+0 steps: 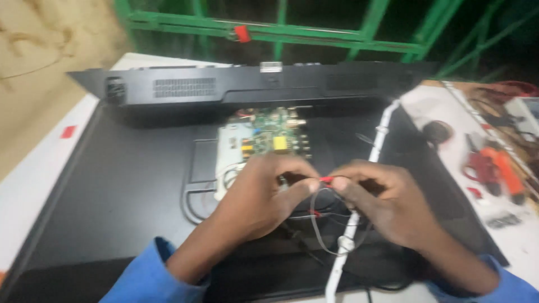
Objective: Repairing a television by soldering and taping internal wiring.
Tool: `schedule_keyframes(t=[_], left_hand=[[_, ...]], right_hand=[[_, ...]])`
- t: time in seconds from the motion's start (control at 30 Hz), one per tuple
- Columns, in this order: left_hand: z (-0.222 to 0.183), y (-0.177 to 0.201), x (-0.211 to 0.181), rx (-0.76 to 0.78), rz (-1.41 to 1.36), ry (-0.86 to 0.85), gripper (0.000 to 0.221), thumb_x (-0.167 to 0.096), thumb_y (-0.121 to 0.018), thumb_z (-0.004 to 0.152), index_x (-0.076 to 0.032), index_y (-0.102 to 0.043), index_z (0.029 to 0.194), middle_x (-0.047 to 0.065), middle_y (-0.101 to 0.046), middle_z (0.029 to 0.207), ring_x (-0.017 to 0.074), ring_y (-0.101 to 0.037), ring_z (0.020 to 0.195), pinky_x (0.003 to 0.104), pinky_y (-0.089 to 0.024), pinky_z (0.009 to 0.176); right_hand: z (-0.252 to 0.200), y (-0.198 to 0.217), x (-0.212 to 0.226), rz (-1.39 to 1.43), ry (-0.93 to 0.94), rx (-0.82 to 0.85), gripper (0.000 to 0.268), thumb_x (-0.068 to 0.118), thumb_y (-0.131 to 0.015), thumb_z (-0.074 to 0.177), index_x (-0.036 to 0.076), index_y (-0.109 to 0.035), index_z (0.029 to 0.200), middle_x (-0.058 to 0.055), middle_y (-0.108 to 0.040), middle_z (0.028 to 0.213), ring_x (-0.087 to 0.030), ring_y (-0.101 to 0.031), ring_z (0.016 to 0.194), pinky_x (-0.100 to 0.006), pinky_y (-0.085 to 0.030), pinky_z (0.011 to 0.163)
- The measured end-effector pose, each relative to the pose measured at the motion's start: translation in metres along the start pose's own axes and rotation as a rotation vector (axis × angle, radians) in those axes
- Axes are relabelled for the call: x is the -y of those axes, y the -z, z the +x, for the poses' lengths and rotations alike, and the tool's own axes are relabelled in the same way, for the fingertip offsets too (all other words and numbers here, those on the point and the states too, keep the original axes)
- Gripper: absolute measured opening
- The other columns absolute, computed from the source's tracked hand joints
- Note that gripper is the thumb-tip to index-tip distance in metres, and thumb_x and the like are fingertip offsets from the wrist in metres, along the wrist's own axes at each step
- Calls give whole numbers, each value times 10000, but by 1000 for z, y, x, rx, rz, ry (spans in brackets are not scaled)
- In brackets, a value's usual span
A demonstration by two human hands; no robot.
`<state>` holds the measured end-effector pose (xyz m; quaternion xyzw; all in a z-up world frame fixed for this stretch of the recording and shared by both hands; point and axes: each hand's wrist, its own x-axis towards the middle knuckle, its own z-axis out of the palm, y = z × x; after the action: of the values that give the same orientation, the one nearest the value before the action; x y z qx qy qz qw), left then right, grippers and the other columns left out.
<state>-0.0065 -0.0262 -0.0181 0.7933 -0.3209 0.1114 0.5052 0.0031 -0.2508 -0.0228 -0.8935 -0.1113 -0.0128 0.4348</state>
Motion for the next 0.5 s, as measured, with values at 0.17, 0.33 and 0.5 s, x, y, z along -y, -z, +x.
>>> schedule_keyframes(t=[0.17,0.33,0.5], left_hand=[[2,-10,-4,18,63,178,185,-243,-640,914,-144,-753,806,-60,-729,738,85,-615,646,285,-416,516],[7,-16,-6,5,64,283,204,-257,-651,889,-137,-766,770,-61,-729,719,81,-607,642,278,-432,544],[11,-16,-17,-13,76,240,227,-293,-639,911,-141,-786,828,-57,-781,782,78,-602,619,282,-387,485]], right_hand=[[4,5,3,150,91,129,311,374,-695,884,97,-836,895,-9,-742,707,-86,-650,577,-239,-537,548],[13,27,7,181,192,65,362,368,-613,964,78,-760,804,-8,-737,693,-80,-662,605,-220,-526,614],[19,56,-4,129,172,-16,299,289,-621,990,55,-752,858,-27,-761,744,-101,-661,629,-243,-541,640]])
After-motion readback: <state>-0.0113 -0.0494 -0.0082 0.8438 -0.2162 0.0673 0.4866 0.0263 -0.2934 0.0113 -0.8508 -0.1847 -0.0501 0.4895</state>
